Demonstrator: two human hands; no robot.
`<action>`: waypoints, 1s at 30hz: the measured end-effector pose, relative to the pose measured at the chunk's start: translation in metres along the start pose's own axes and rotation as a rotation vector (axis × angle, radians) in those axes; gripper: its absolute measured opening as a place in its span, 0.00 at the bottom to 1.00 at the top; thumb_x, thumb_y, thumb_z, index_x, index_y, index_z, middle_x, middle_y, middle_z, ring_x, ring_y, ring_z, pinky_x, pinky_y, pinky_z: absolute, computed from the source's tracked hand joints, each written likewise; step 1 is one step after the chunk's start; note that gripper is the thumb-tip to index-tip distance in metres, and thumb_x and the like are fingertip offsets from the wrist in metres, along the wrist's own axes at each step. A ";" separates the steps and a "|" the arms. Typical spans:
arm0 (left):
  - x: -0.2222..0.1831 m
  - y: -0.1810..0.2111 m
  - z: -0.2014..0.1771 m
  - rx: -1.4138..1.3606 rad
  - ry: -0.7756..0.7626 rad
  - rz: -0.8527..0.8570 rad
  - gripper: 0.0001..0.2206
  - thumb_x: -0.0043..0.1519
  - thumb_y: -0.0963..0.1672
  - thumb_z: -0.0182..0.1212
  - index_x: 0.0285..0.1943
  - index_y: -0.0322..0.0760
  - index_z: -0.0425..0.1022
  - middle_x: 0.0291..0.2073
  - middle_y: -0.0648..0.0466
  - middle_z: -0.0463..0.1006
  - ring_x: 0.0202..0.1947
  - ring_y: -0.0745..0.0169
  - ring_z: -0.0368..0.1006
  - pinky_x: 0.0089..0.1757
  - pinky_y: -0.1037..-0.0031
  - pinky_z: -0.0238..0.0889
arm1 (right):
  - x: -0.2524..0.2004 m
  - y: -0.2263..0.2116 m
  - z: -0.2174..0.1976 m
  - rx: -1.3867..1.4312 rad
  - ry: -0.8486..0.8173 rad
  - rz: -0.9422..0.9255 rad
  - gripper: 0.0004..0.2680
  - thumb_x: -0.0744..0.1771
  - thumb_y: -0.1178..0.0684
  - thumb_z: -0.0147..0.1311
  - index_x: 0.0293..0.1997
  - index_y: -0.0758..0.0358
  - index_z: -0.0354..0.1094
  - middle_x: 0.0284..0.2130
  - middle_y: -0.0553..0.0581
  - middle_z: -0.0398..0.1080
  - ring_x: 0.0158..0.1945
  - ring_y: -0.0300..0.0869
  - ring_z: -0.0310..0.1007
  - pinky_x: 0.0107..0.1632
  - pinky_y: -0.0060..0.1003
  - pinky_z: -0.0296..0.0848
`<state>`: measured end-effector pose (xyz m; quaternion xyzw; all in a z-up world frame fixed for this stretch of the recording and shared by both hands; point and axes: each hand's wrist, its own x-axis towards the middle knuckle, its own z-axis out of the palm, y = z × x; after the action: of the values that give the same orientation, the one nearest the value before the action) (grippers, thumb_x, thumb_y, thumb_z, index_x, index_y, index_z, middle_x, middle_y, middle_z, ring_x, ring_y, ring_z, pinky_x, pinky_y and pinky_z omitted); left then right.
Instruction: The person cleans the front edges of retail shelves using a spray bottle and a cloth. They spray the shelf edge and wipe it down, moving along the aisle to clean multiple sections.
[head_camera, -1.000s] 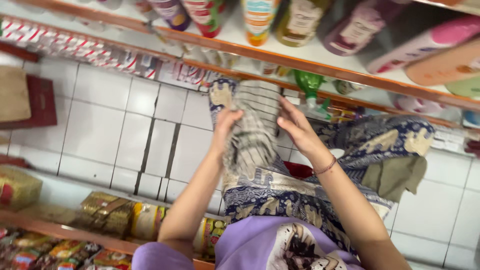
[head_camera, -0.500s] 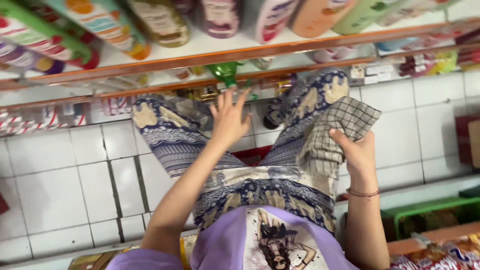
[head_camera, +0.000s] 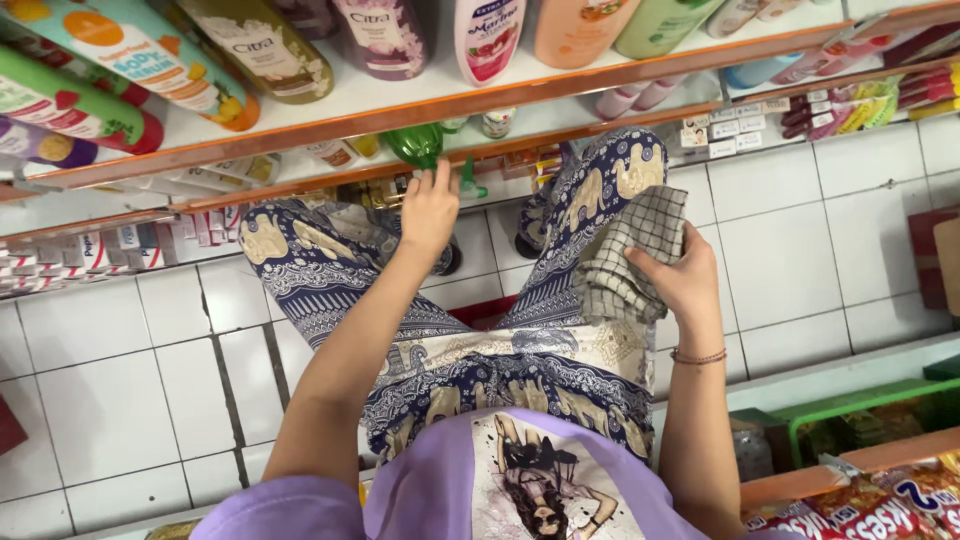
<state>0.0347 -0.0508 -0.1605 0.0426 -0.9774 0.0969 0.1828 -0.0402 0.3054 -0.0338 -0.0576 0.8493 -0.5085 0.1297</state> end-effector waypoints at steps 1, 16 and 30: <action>0.000 -0.002 -0.003 -0.009 0.029 0.005 0.14 0.56 0.40 0.60 0.51 0.31 0.78 0.56 0.47 0.71 0.48 0.56 0.74 0.47 0.68 0.64 | 0.001 -0.003 0.002 0.004 0.000 -0.012 0.16 0.60 0.61 0.66 0.50 0.76 0.69 0.41 0.62 0.79 0.40 0.40 0.80 0.44 0.33 0.78; -0.062 -0.005 -0.096 -0.392 0.251 -0.087 0.18 0.54 0.35 0.58 0.55 0.29 0.75 0.54 0.46 0.73 0.48 0.51 0.75 0.46 0.65 0.67 | -0.032 -0.058 0.001 -0.196 0.057 -0.361 0.14 0.58 0.60 0.70 0.44 0.73 0.74 0.43 0.62 0.76 0.45 0.45 0.78 0.50 0.37 0.75; -0.035 -0.001 -0.251 -1.135 0.217 -0.387 0.08 0.53 0.40 0.70 0.35 0.27 0.77 0.32 0.50 0.69 0.27 0.60 0.69 0.30 0.72 0.63 | -0.043 -0.158 -0.003 0.108 0.070 -0.979 0.16 0.58 0.63 0.67 0.46 0.66 0.65 0.52 0.61 0.72 0.60 0.54 0.73 0.62 0.46 0.71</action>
<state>0.1545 0.0013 0.0564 0.1052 -0.8269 -0.4703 0.2897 -0.0049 0.2426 0.1137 -0.4260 0.6988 -0.5546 -0.1504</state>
